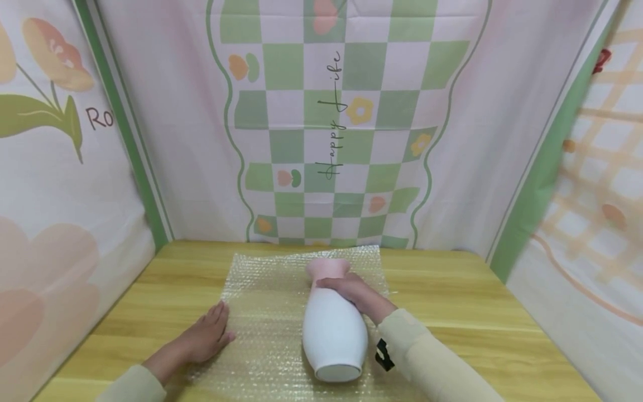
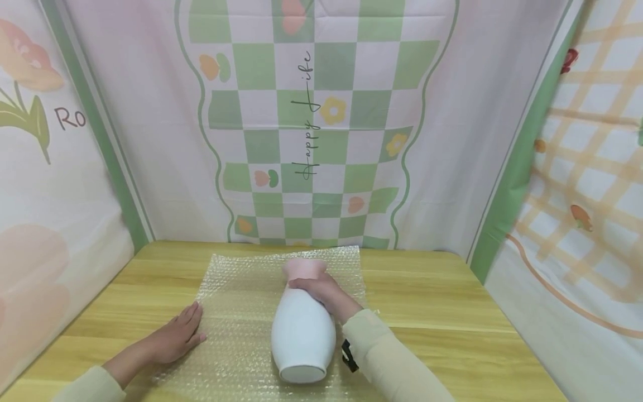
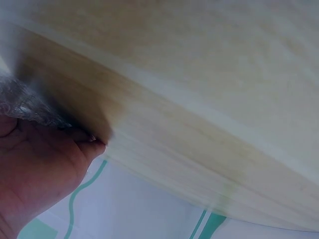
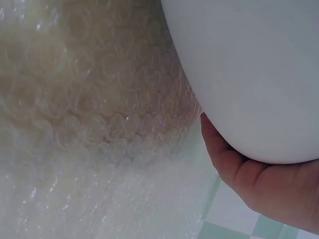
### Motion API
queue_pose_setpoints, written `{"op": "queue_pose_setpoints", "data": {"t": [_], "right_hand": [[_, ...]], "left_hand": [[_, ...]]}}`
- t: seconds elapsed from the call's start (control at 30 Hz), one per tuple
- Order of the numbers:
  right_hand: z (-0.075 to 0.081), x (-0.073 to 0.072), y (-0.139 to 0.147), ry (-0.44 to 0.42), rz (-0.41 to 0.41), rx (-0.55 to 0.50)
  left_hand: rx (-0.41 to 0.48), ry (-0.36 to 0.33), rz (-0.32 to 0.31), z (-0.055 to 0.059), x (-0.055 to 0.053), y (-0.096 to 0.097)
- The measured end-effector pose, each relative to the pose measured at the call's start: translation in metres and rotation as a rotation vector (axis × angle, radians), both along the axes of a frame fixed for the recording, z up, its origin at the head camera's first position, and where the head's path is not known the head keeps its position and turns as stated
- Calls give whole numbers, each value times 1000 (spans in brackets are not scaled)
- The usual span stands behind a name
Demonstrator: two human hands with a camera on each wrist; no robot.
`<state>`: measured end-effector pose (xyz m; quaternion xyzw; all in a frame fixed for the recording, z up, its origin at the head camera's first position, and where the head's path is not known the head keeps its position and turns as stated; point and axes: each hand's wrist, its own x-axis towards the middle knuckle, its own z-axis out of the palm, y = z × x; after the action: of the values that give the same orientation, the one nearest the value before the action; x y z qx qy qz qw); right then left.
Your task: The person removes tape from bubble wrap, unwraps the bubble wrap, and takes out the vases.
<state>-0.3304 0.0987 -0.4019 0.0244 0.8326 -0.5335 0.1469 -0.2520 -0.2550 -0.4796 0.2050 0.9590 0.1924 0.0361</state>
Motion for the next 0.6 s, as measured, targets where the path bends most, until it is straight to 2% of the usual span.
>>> {"op": "queue_pose_setpoints", "data": {"t": [0.13,0.33,0.5,0.57,0.6], "right_hand": [[1,0,2,-4,19,-33],[2,-1,4,-3,33,-55],[2,-2,6,-7,35,-62],[3,-2,6,-12,37,-75],[3,-2,7,-19,37,-85]], "left_hand": [[15,-8,3,1,0,1],[-25,28,26,-3,-1,0],[-16,-1,30,8,5,5],[-27,4,29,7,5,5],[-27,19,24,2,3,3]]}}
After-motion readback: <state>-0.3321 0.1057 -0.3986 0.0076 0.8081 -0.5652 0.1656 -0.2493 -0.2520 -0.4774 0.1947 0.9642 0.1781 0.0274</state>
